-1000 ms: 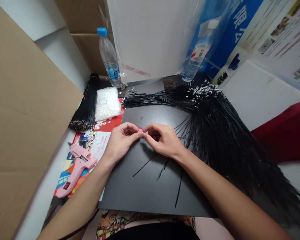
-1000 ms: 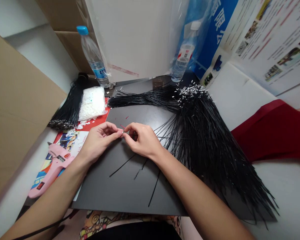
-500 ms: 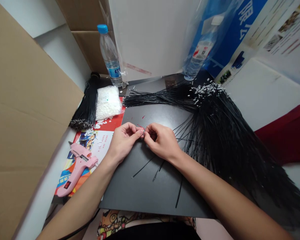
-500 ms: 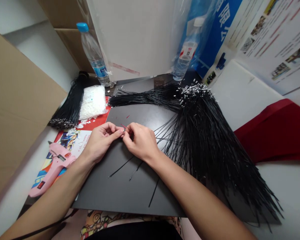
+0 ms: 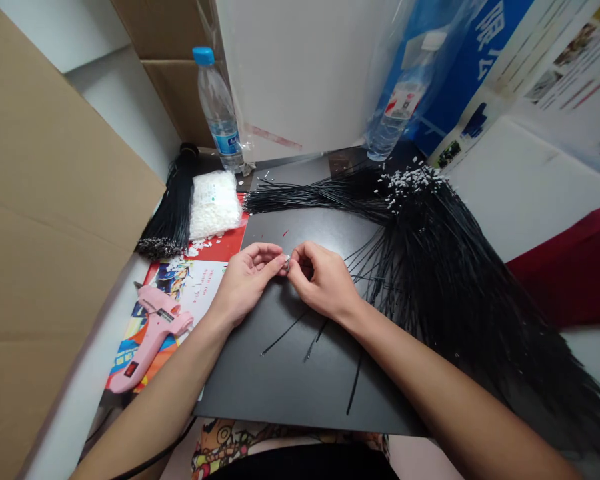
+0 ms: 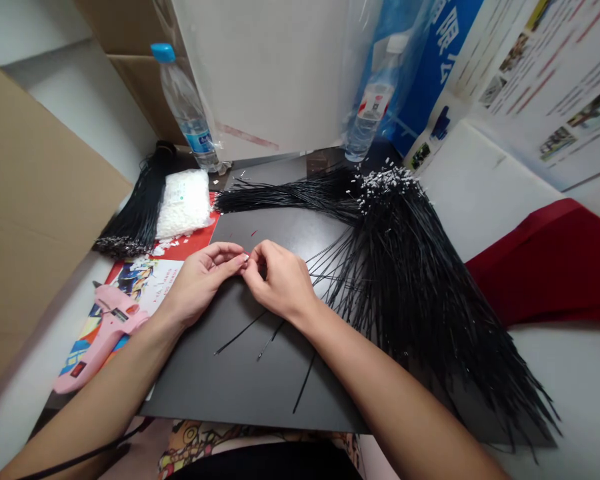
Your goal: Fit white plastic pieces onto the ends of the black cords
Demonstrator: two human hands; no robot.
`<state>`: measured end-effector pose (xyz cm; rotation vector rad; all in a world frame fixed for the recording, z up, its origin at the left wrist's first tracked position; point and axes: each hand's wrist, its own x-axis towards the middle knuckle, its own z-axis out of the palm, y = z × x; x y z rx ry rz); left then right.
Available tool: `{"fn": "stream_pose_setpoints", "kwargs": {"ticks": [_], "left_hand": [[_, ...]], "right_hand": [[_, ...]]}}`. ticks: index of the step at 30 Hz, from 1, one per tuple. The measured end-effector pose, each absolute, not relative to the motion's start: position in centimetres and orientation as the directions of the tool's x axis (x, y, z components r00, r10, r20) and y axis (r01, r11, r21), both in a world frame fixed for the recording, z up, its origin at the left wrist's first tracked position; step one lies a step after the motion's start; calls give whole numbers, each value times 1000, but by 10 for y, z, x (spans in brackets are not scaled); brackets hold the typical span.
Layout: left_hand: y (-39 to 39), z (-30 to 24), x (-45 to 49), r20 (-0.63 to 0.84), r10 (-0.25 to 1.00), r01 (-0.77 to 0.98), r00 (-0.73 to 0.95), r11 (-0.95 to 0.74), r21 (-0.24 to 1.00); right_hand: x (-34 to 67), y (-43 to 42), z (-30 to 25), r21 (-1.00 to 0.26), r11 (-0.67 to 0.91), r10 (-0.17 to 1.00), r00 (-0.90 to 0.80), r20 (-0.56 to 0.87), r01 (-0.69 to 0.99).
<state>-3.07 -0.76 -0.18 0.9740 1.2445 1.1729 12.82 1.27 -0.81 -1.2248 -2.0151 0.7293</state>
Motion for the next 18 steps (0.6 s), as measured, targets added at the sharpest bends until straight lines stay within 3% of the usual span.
{"fn": "stream_pose_setpoints", "kwargs": {"ticks": [9, 18], "left_hand": [[-11, 2, -30, -98, 995, 113, 2, 97, 989], [-11, -3, -24, -68, 996, 95, -64, 74, 993]], "right_hand": [[134, 16, -8, -755, 431, 888, -383, 256, 495], [132, 17, -9, -739, 415, 893, -394, 218, 531]]}}
